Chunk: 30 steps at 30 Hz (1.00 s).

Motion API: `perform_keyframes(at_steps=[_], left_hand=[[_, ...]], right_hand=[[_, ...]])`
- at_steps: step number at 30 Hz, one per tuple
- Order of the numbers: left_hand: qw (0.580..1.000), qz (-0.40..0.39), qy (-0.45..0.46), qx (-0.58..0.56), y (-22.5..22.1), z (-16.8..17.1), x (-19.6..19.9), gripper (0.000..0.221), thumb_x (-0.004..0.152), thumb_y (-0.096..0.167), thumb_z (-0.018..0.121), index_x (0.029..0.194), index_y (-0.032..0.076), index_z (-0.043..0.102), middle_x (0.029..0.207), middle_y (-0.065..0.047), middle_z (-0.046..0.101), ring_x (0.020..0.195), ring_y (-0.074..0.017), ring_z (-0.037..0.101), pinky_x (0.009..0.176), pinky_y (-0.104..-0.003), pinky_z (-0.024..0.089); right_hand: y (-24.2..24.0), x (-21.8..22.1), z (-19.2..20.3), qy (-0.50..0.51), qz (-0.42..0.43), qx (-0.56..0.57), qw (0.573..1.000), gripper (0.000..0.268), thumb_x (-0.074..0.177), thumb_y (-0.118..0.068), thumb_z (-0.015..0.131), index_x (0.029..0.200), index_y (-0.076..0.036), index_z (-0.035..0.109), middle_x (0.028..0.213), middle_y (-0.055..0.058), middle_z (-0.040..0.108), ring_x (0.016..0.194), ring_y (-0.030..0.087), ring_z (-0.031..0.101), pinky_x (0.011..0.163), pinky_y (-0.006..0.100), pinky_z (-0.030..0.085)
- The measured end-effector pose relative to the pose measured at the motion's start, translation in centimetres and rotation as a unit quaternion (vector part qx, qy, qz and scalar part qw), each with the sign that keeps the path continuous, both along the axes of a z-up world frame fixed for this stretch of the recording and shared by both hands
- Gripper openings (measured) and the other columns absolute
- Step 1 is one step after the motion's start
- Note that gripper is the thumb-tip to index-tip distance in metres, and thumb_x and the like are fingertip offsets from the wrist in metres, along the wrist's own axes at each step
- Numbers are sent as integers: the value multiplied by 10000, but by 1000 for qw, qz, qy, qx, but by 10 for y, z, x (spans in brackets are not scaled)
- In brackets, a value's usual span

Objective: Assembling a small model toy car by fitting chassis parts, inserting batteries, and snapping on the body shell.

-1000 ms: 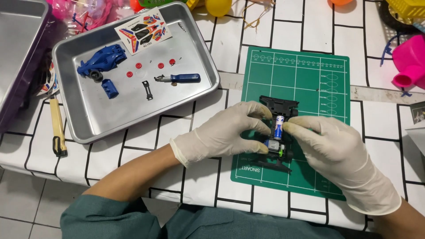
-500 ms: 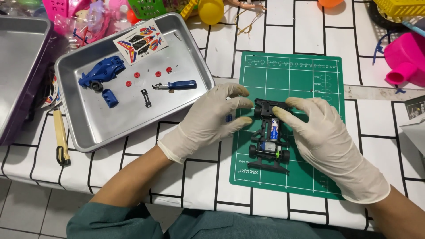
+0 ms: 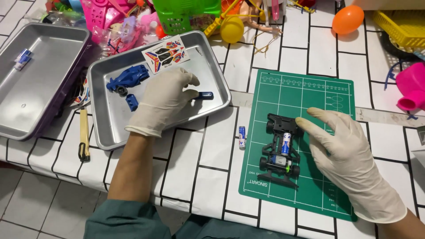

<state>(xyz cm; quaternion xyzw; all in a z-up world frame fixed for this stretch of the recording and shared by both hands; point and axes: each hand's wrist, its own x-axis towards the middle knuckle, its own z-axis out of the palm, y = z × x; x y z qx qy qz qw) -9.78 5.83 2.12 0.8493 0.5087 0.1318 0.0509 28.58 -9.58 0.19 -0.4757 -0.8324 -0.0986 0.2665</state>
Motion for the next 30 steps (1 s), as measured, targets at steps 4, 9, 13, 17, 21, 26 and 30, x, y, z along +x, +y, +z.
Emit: perform_keyframes(at_steps=[4, 9, 13, 17, 21, 26, 30], left_hand=[[989, -91, -104, -47, -16, 12, 33, 216, 908, 290, 750, 983, 88, 756, 960, -83, 720, 846, -293, 676, 738, -424, 492], [957, -266, 0, -113, -45, -10, 73, 418, 737, 353, 897, 1073, 171, 728, 1014, -84, 678, 852, -338, 679, 664, -486, 508], [935, -327, -33, -133, -49, -14, 79, 366, 796, 277, 851, 1150, 228, 769, 985, -68, 679, 845, -317, 660, 679, -457, 488], [936, -209, -61, -276, -58, 16, 100, 131, 788, 315, 733, 832, 192, 749, 889, -9, 709, 806, -211, 644, 701, -388, 462], [932, -350, -31, -89, -52, -21, 87, 118, 779, 189, 803, 893, 216, 791, 999, -51, 704, 889, -302, 665, 649, -453, 499], [936, -343, -26, -78, -54, -26, 87, 169, 779, 135, 776, 945, 165, 767, 981, -92, 674, 841, -330, 642, 632, -463, 491], [942, -321, -7, -97, -58, -20, 87, 112, 864, 195, 718, 974, 178, 726, 1013, -104, 620, 851, -325, 626, 679, -431, 491]], right_hand=[[-1, 3, 1, 6, -16, 1, 1000, 467, 892, 49, 658, 1310, -154, 699, 1293, 143, 702, 1108, 357, 669, 976, 453, 522], [-1, 7, 4, 20, -10, 6, 1000, 454, 873, 29, 661, 1294, -140, 693, 1287, 131, 696, 1121, 340, 666, 922, 455, 523], [-1, 7, 7, 18, -15, 7, 1000, 453, 859, 30, 650, 1276, -139, 705, 1295, 127, 702, 1117, 331, 670, 929, 451, 523], [-2, 5, 11, 27, -9, 11, 1000, 420, 868, 49, 669, 1255, -106, 715, 1280, 155, 705, 1097, 348, 670, 928, 463, 530], [-2, 7, 8, 30, -8, 6, 1000, 441, 867, 56, 658, 1271, -113, 704, 1289, 155, 701, 1088, 351, 670, 931, 468, 533], [-4, 5, 9, 35, -8, 5, 999, 426, 892, 60, 677, 1276, -123, 700, 1296, 148, 702, 1110, 349, 678, 932, 463, 525], [-2, 6, 10, 27, -6, 3, 1000, 398, 902, 37, 689, 1273, -103, 704, 1290, 172, 704, 1101, 355, 679, 934, 470, 531]])
